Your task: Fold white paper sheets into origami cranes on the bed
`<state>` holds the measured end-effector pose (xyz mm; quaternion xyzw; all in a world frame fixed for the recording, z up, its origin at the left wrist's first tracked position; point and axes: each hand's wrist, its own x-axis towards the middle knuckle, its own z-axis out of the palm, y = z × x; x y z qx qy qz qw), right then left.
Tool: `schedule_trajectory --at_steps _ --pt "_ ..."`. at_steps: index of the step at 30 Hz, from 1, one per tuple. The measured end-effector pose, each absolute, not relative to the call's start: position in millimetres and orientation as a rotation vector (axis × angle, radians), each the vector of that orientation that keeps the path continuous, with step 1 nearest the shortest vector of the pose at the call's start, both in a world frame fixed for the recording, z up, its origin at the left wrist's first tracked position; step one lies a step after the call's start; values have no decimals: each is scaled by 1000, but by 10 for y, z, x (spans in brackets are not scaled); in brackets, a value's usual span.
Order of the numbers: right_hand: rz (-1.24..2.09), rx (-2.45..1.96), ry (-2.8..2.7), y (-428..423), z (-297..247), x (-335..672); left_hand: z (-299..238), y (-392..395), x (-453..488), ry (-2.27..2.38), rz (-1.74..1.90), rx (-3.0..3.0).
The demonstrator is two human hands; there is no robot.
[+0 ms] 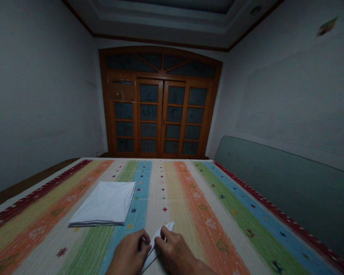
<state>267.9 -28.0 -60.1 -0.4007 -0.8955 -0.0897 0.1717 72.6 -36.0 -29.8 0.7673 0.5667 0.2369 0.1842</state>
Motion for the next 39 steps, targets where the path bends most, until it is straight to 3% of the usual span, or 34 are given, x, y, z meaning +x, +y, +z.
schedule_trajectory --at_steps 11,20,32,39 --pt "303 -1146 -2197 -297 -544 2677 -331 -360 742 1560 851 1997" --pt "399 -1425 -1870 -236 -551 2671 -346 -246 746 1743 771 2162" --pt "797 -1166 -1622 -130 -575 2684 -427 -113 759 1407 1139 1855" --pt "1141 -850 -1517 -154 -394 2647 -333 -150 799 1066 1129 1700"
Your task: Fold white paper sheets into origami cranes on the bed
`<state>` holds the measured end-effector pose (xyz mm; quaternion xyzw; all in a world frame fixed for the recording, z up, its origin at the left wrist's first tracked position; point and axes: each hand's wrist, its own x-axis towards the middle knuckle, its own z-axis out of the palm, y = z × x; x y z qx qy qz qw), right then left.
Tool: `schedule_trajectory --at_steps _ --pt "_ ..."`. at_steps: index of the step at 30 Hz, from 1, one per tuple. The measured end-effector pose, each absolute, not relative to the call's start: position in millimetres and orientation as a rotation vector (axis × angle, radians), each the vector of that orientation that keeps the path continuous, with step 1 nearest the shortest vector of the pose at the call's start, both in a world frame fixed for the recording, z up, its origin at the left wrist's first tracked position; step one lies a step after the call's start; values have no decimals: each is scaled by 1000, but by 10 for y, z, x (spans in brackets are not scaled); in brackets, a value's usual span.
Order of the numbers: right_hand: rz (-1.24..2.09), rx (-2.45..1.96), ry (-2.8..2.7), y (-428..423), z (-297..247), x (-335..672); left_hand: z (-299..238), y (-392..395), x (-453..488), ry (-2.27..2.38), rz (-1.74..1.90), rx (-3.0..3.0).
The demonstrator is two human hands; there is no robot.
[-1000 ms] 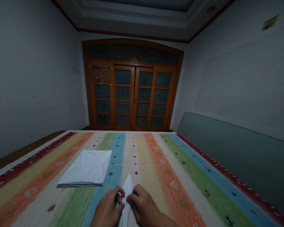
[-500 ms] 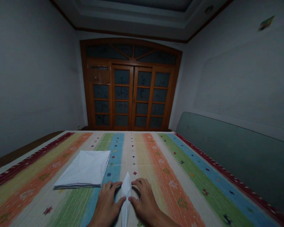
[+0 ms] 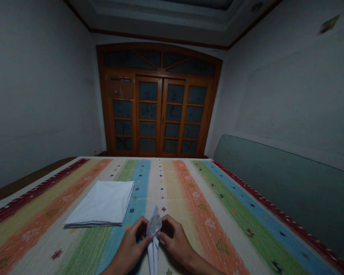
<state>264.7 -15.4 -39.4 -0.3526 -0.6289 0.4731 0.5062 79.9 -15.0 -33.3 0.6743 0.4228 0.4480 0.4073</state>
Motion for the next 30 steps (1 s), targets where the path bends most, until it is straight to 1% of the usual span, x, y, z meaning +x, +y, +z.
schedule_trajectory --at_steps 9,13,20,30 --pt "967 -870 -1508 -215 -418 2636 -318 -255 789 952 1221 1622" --pt "981 -819 -1462 -194 -483 2637 -323 -263 780 879 1238 1639" --pt "1001 -765 -1449 -178 -444 2622 -295 -218 755 924 1228 1689" --pt "820 -747 -1549 -248 -373 2644 -191 -292 770 916 1276 1787"
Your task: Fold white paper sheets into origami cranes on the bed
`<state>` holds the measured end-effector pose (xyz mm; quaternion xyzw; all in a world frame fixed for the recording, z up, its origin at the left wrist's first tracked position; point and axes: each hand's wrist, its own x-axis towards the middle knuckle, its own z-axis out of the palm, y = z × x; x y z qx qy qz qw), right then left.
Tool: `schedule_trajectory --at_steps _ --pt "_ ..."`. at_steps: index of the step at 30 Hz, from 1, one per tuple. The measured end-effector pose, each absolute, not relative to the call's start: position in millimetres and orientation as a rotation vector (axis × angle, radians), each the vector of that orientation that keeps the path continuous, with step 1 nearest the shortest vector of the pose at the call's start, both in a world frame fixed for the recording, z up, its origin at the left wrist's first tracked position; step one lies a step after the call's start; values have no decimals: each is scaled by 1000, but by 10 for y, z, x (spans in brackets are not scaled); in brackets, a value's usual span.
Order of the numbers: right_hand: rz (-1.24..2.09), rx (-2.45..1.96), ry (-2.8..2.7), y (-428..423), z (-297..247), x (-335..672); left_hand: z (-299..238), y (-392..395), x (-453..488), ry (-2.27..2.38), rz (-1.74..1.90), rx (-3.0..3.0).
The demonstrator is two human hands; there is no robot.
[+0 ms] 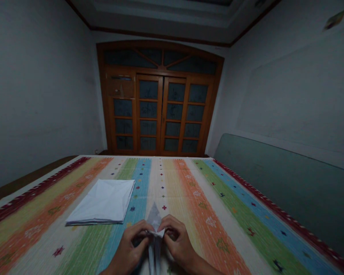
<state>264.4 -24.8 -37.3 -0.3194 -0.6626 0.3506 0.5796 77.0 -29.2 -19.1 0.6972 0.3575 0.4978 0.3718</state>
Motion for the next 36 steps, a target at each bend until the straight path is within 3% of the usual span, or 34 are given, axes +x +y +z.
schedule_trajectory --at_steps 9,36 --pt "797 -764 -1556 -245 -369 2642 -231 -312 756 986 1300 1840" --pt "1145 -830 -1406 -193 -419 2612 -330 -221 790 1001 1238 1493"
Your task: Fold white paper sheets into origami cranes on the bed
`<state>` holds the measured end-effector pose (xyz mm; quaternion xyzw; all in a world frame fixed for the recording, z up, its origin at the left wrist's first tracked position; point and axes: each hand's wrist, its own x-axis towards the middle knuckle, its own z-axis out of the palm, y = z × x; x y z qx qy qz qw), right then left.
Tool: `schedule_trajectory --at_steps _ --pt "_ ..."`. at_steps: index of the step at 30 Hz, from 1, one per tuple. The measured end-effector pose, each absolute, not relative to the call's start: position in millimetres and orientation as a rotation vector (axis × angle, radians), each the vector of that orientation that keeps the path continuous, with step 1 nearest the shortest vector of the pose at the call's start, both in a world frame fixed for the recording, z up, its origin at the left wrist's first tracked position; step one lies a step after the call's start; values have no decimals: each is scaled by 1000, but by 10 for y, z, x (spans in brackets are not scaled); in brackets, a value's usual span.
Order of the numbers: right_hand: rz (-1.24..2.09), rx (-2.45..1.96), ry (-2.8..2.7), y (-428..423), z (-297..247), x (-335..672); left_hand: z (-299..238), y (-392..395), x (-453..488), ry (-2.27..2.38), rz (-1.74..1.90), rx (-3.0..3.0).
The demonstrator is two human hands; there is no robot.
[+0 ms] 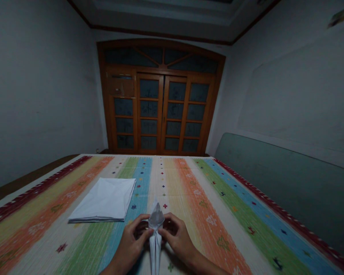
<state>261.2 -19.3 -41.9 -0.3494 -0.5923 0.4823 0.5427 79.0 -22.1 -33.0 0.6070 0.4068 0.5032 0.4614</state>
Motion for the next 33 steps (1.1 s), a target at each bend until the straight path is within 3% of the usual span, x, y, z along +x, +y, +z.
schedule_trajectory --at_steps 33 --pt "1191 -944 -1241 -198 -414 2532 -359 -206 890 982 1292 1339"
